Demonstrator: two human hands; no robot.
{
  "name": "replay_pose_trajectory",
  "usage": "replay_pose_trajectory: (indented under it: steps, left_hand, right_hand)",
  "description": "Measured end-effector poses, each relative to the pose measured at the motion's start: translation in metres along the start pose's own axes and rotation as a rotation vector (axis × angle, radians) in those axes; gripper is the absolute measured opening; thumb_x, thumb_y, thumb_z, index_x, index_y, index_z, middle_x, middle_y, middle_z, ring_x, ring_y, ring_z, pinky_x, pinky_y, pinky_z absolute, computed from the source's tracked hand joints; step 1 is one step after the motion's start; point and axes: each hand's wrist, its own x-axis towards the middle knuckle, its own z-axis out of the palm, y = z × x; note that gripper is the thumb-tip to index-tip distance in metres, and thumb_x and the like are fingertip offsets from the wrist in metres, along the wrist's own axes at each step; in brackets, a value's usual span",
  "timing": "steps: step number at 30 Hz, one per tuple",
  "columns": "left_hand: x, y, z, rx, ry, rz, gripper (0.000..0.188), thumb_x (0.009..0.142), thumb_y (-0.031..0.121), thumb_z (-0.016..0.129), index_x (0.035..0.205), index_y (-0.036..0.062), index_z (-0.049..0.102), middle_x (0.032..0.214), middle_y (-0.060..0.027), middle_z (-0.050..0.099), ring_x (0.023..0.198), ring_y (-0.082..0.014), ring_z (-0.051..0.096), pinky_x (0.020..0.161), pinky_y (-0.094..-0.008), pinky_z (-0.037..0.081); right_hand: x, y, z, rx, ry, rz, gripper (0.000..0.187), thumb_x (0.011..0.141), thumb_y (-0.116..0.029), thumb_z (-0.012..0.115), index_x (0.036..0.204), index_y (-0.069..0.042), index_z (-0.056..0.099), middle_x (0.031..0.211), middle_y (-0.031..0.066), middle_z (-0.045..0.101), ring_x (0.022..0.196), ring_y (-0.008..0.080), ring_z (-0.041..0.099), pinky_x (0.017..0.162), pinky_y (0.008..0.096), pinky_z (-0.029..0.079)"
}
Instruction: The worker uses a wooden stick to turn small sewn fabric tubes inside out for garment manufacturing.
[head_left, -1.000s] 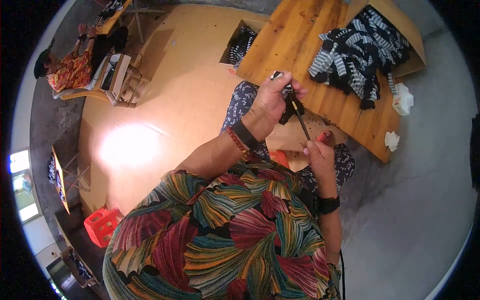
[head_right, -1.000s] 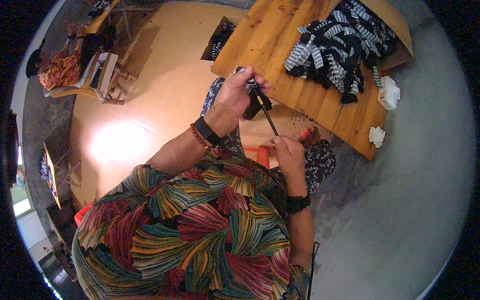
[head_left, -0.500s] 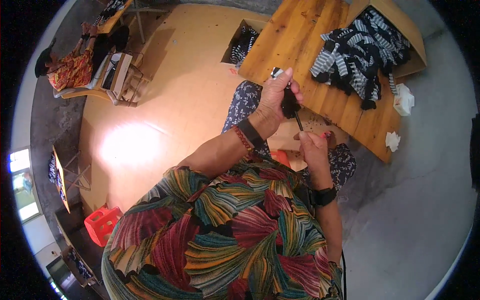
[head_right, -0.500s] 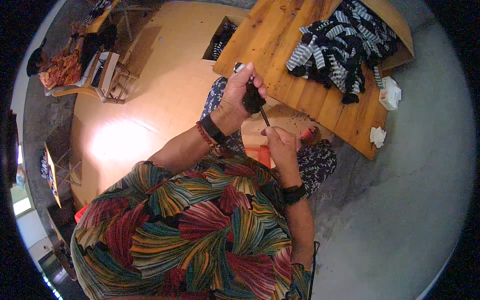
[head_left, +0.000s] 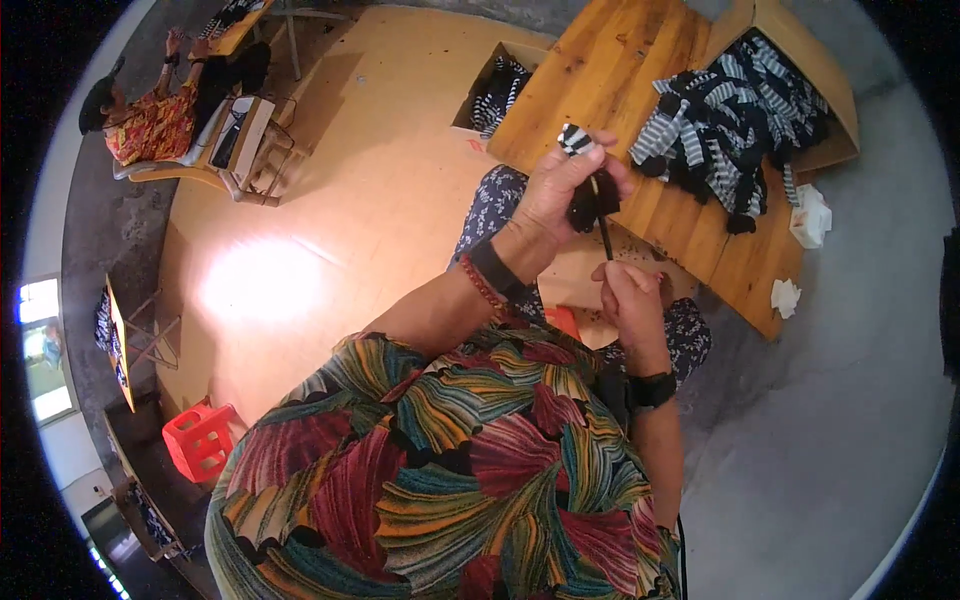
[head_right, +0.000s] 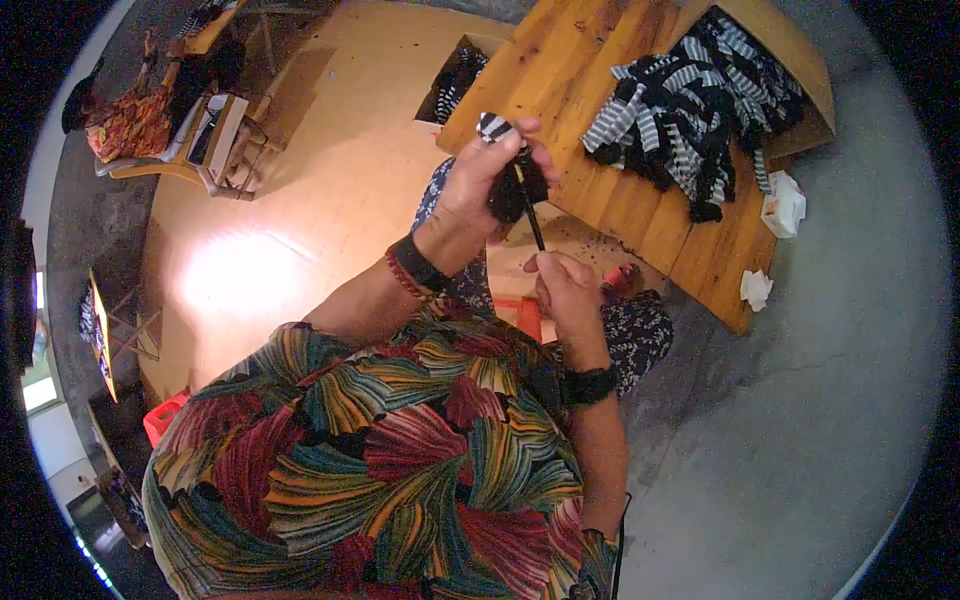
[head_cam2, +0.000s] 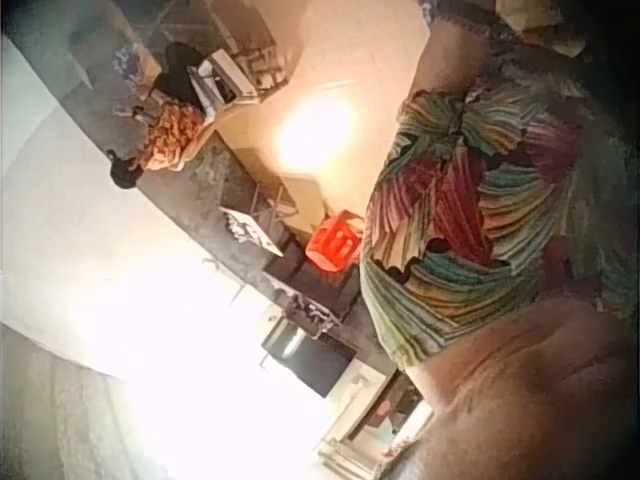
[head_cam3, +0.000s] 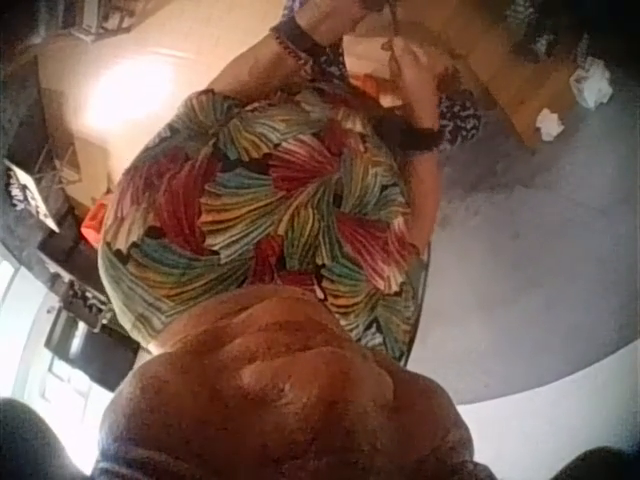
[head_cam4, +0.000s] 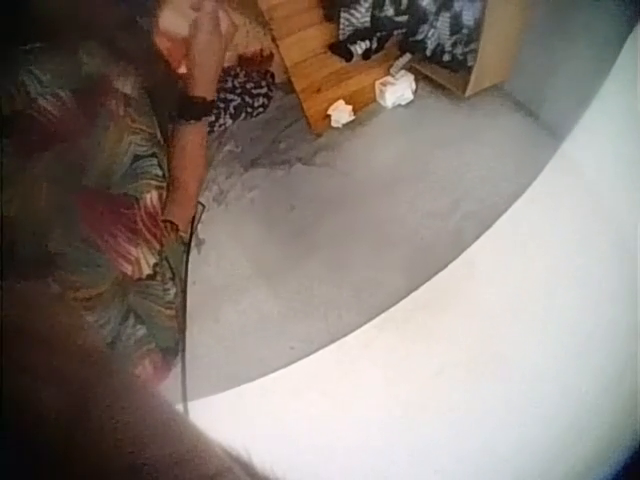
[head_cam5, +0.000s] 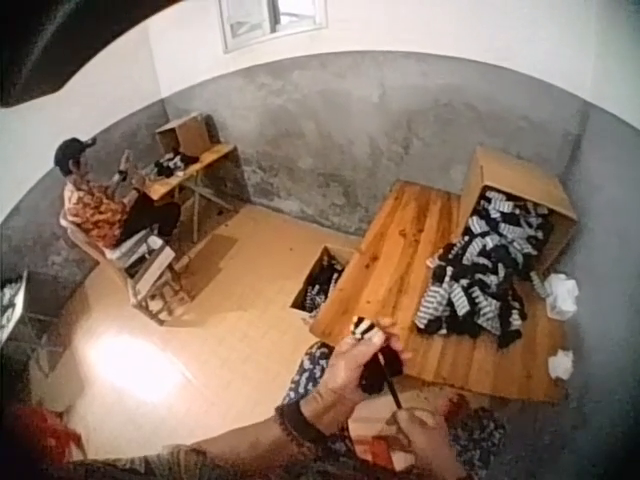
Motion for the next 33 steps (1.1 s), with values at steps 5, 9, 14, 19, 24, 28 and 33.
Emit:
replay_pose_trajectory:
  steps: [5,9,14,19,24,28,33]
  left_hand:
    - [-0.015,0.024,0.011,-0.122,-0.279,-0.004,0.039,0.087,0.034,0.045,0.112,0.0047,0.043,0.091,-0.0149,0.059,0.081,-0.0265,0.061,0.07,-0.0358,0.051]
    - [-0.018,0.021,0.007,-0.022,-0.188,-0.04,0.039,0.087,0.039,0.042,0.104,0.0044,0.044,0.087,-0.0148,0.059,0.079,-0.0282,0.061,0.069,-0.0363,0.051]
    - [-0.03,-0.008,0.013,0.177,-0.081,-0.18,0.033,0.088,0.037,0.041,0.094,0.0051,0.045,0.081,-0.0149,0.058,0.076,-0.0268,0.06,0.067,-0.0357,0.05]
    - [-0.01,0.013,0.006,-0.174,-0.101,-0.139,0.04,0.088,0.045,0.037,0.094,0.0068,0.047,0.091,-0.0145,0.058,0.084,-0.0309,0.059,0.073,-0.041,0.048]
    - [-0.016,0.013,0.008,-0.183,-0.214,-0.206,0.042,0.087,0.045,0.037,0.098,0.0062,0.048,0.096,-0.0154,0.057,0.09,-0.0325,0.057,0.079,-0.0433,0.045]
    - [-0.023,0.005,0.018,-0.106,-0.209,-0.247,0.043,0.087,0.044,0.039,0.103,0.0052,0.05,0.098,-0.0115,0.057,0.093,-0.0256,0.055,0.083,-0.0382,0.043]
    - [-0.031,0.002,0.021,-0.101,-0.056,-0.268,0.026,0.085,0.031,0.051,0.093,0.0066,0.057,0.087,-0.0038,0.058,0.082,-0.0168,0.055,0.075,-0.0322,0.045]
  right_hand:
    - [-0.012,-0.018,-0.006,0.074,-0.121,-0.01,0.027,0.088,-0.024,0.047,0.077,-0.002,0.056,0.049,-0.0059,0.035,0.041,0.0029,0.028,0.038,0.0194,0.021]
    - [-0.014,-0.019,-0.009,0.062,-0.149,-0.042,0.027,0.088,-0.026,0.047,0.079,-0.002,0.056,0.048,-0.0061,0.033,0.041,0.0029,0.027,0.039,0.0191,0.021]
    - [-0.009,-0.029,0.0,-0.041,0.088,-0.044,0.028,0.087,-0.026,0.047,0.076,-0.002,0.057,0.053,-0.0061,0.038,0.047,0.0027,0.033,0.042,0.019,0.023]
    - [-0.031,-0.027,-0.027,-0.153,0.22,-0.132,0.022,0.084,-0.021,0.05,0.076,-0.001,0.058,0.06,-0.0045,0.046,0.054,0.0026,0.041,0.048,0.0172,0.033]
    - [-0.031,-0.058,-0.011,-0.191,0.312,-0.191,0.012,0.08,-0.011,0.056,0.082,0.001,0.058,0.068,-0.0026,0.052,0.059,0.0049,0.048,0.054,0.0182,0.04]
    - [0.0,-0.063,0.005,-0.348,0.397,-0.629,0.014,0.077,-0.007,0.059,0.089,0.0,0.058,0.073,0.0032,0.059,0.064,0.0097,0.055,0.057,0.024,0.045]
    - [0.013,-0.063,0.015,-0.735,0.425,-0.87,0.016,0.074,-0.006,0.06,0.089,-0.002,0.058,0.072,0.0142,0.059,0.065,0.0274,0.059,0.059,0.0302,0.046]
